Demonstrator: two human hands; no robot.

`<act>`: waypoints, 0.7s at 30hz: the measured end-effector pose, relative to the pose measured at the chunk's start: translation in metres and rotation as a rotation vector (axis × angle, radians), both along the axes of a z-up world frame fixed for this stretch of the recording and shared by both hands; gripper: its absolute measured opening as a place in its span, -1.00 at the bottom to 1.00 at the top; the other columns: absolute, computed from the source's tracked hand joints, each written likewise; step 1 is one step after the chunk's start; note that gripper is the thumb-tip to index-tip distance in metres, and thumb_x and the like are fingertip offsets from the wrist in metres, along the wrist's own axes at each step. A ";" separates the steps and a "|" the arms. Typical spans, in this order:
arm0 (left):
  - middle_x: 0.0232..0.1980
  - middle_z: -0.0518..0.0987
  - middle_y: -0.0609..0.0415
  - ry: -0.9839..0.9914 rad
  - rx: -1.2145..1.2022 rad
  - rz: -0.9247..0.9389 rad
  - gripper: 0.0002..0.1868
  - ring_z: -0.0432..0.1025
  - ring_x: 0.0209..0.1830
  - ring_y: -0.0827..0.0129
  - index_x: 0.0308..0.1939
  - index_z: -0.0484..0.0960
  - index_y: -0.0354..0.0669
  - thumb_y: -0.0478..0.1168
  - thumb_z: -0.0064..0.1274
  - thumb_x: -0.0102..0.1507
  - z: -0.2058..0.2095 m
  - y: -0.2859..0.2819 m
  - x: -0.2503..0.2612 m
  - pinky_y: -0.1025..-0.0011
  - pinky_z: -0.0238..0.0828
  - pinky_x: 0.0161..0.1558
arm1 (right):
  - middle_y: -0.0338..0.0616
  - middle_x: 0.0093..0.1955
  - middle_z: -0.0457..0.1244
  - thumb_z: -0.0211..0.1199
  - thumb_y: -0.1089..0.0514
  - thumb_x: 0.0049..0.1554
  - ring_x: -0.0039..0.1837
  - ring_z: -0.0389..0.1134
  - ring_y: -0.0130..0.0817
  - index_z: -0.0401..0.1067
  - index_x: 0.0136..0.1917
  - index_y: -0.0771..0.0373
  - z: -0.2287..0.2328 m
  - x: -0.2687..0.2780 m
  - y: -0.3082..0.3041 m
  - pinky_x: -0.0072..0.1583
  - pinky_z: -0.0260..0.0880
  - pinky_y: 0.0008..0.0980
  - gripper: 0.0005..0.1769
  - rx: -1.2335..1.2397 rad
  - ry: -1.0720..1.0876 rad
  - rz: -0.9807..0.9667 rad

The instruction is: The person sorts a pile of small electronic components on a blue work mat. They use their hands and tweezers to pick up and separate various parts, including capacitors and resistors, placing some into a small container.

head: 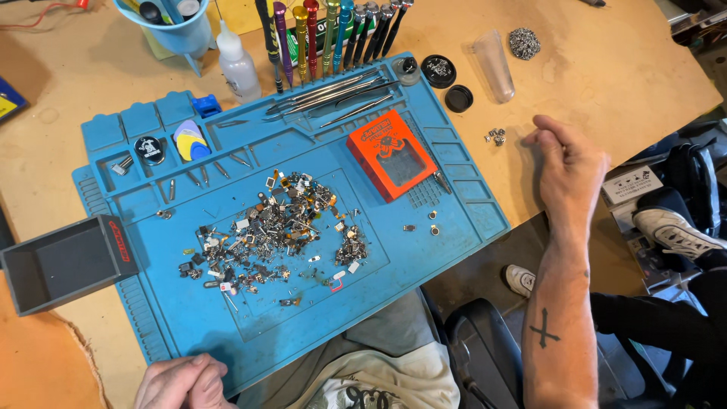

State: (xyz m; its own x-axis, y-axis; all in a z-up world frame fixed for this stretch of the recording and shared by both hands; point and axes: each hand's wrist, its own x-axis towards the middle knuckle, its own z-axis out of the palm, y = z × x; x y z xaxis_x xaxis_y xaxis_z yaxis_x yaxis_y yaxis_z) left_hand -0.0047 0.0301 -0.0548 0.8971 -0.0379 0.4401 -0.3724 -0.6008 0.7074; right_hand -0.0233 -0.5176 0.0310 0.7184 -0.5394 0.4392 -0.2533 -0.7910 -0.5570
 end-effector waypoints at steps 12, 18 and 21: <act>-0.19 0.76 0.04 -0.002 0.024 -0.344 -0.95 0.60 -0.25 0.22 -0.13 0.75 -0.28 -0.38 0.24 0.44 0.160 -0.066 0.076 0.30 0.54 -0.09 | 0.07 -0.14 0.40 0.21 0.41 0.51 -0.10 0.42 -0.17 0.59 0.14 0.58 0.067 0.018 0.192 0.12 0.38 -0.23 -0.83 0.198 -0.090 0.627; -0.04 0.79 0.09 0.140 0.209 -0.776 -0.91 0.67 -0.04 0.17 0.01 0.67 -0.15 -0.28 0.07 0.51 0.168 -0.088 0.135 0.25 0.54 0.08 | -0.22 -0.17 0.45 0.28 0.24 0.43 -0.21 0.30 -0.27 0.63 0.12 0.29 0.027 0.040 0.230 -0.02 0.25 -0.27 -0.87 0.088 -0.089 0.844; -0.10 0.81 0.16 0.356 0.190 -0.958 -0.87 0.68 -0.11 0.32 0.06 0.67 -0.04 -0.30 0.05 0.48 0.157 -0.097 0.150 0.35 0.53 0.00 | -0.19 -0.18 0.40 0.30 0.23 0.42 -0.24 0.20 -0.20 0.61 0.14 0.29 0.021 0.045 0.233 -0.04 0.23 -0.24 -0.89 0.056 -0.115 0.844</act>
State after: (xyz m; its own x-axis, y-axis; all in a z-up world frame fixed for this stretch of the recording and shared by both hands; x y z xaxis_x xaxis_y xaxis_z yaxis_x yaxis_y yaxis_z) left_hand 0.1449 -0.0672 0.1027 0.5316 -0.8443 0.0677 -0.5403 -0.2766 0.7947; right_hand 0.0219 -0.2842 0.0524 0.8417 0.1336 0.5231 0.4694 -0.6599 -0.5867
